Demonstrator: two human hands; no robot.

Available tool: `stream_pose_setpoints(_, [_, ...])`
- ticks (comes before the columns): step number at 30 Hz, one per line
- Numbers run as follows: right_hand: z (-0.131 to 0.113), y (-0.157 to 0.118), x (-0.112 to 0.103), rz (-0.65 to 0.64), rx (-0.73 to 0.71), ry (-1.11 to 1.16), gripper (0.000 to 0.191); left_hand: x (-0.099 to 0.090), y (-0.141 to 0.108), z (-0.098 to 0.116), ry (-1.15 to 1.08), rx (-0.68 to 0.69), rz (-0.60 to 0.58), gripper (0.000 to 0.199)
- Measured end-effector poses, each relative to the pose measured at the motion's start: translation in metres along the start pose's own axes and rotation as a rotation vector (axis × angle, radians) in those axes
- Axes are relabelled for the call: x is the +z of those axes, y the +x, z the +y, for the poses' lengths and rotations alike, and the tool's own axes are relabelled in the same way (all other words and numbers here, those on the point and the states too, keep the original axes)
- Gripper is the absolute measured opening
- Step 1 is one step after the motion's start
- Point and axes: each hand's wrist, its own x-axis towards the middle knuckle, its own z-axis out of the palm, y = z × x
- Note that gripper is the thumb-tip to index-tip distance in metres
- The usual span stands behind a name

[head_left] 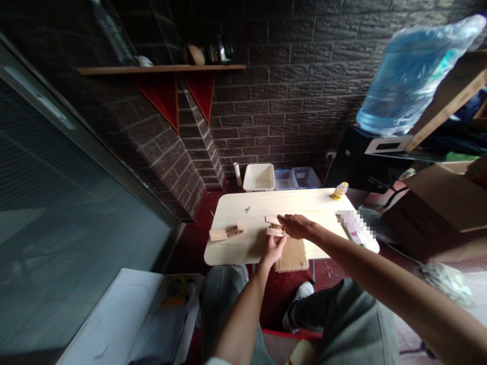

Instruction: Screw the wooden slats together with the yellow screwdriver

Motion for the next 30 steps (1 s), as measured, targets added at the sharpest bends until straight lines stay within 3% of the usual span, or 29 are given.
stream_pose_setpoints(5, [0.003,0.003,0.003,-0.011,-0.017,-0.008,0.037,0.001,-0.001,0.002,0.003,-0.016,0.018,0.039])
stream_pose_setpoints(16, [0.013,0.008,0.006,-0.020,0.089,-0.007,0.037,0.002,-0.002,0.005,0.011,-0.039,0.067,0.036])
stream_pose_setpoints(24, [0.006,0.003,-0.002,-0.001,-0.003,-0.019,0.037,0.003,-0.003,0.011,0.023,-0.007,0.041,0.037])
stream_pose_setpoints(30, [-0.002,0.006,0.001,0.011,-0.006,-0.025,0.037,0.000,-0.002,0.003,0.021,-0.013,0.029,0.040])
